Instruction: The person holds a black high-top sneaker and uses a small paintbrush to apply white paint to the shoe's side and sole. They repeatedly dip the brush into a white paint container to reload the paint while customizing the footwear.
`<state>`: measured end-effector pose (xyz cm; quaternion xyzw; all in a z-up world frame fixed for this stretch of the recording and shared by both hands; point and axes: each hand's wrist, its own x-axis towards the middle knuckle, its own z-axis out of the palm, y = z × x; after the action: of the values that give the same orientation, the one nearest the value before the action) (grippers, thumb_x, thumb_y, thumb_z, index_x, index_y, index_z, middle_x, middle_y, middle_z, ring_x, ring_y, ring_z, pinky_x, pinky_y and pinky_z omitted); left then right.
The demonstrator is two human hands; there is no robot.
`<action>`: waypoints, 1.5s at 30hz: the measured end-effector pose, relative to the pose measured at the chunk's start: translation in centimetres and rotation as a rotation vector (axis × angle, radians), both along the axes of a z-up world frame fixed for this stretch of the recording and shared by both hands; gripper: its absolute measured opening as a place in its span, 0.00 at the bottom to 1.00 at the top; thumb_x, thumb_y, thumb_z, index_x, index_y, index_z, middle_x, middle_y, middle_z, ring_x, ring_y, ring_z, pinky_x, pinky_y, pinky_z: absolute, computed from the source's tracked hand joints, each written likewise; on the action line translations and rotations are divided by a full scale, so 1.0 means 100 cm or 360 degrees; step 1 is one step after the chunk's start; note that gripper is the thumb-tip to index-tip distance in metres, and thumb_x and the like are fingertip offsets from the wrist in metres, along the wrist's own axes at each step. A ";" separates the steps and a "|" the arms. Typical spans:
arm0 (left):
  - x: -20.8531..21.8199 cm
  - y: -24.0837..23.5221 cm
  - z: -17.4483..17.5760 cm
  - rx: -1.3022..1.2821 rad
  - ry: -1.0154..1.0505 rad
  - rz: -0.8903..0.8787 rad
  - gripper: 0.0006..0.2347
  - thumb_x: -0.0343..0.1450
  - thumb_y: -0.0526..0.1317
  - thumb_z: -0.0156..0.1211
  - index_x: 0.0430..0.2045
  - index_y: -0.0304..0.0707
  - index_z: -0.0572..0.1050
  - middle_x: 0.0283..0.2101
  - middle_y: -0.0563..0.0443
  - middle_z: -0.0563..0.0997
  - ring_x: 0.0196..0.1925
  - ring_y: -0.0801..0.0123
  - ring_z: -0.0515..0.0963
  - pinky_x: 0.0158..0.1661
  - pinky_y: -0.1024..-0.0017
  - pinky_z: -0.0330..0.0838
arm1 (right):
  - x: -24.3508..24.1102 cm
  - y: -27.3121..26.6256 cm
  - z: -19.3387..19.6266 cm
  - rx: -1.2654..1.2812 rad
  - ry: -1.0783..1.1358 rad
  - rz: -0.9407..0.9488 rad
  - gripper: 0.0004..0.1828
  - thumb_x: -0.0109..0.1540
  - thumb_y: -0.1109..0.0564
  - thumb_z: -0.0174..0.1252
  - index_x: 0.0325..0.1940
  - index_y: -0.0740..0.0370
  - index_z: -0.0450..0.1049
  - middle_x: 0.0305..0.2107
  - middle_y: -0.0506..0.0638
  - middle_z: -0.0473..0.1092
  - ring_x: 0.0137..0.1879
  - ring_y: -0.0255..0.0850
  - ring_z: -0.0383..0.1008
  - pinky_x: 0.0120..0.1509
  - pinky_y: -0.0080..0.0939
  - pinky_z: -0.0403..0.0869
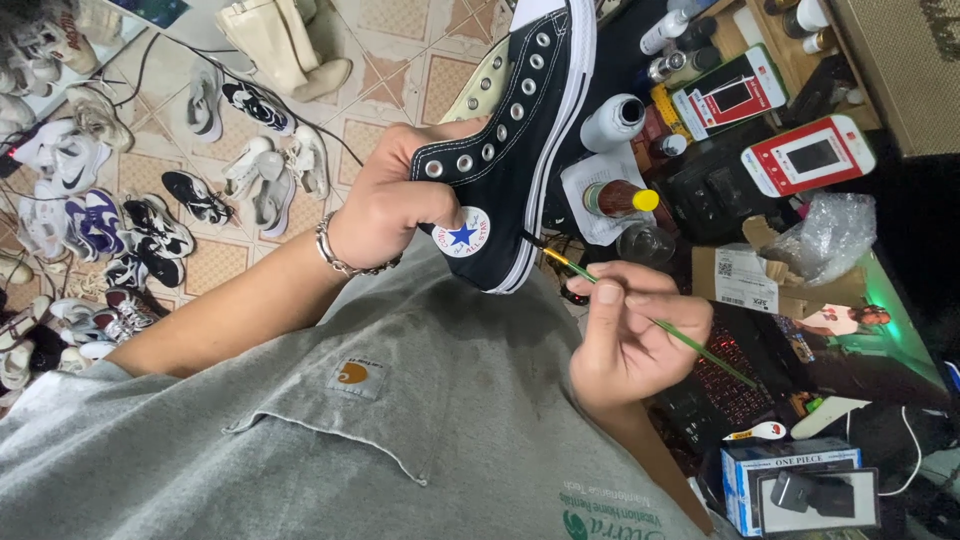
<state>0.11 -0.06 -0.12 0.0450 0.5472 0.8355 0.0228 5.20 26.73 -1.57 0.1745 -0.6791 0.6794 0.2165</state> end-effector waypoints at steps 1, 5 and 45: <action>-0.001 0.000 -0.003 0.0000 -0.0001 0.0000 0.06 0.56 0.27 0.71 0.23 0.29 0.88 0.32 0.46 0.78 0.36 0.69 0.77 0.34 0.72 0.72 | 0.000 0.001 -0.002 0.0000 -0.0001 0.0000 0.13 0.79 0.74 0.61 0.53 0.67 0.62 0.40 0.76 0.80 0.34 0.55 0.88 0.38 0.49 0.87; -0.003 -0.001 -0.008 0.0003 0.0003 0.0010 0.06 0.56 0.26 0.71 0.23 0.28 0.88 0.32 0.45 0.78 0.35 0.70 0.77 0.34 0.72 0.72 | 0.000 0.006 -0.007 -0.0043 0.0040 -0.0013 0.13 0.78 0.74 0.60 0.53 0.67 0.63 0.38 0.74 0.80 0.31 0.52 0.87 0.36 0.45 0.86; 0.023 -0.009 -0.091 0.0730 -0.0405 -0.0010 0.01 0.59 0.28 0.71 0.17 0.32 0.85 0.33 0.37 0.91 0.33 0.51 0.93 0.32 0.62 0.86 | 0.018 0.012 0.038 -0.0094 -0.0608 0.0208 0.16 0.80 0.63 0.64 0.58 0.57 0.60 0.38 0.67 0.71 0.45 0.50 0.82 0.41 0.43 0.89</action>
<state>2.42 -0.94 -9.21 -0.0545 0.3359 0.9366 0.0833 6.96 27.92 2.26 0.0797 -0.6748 0.7324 0.0442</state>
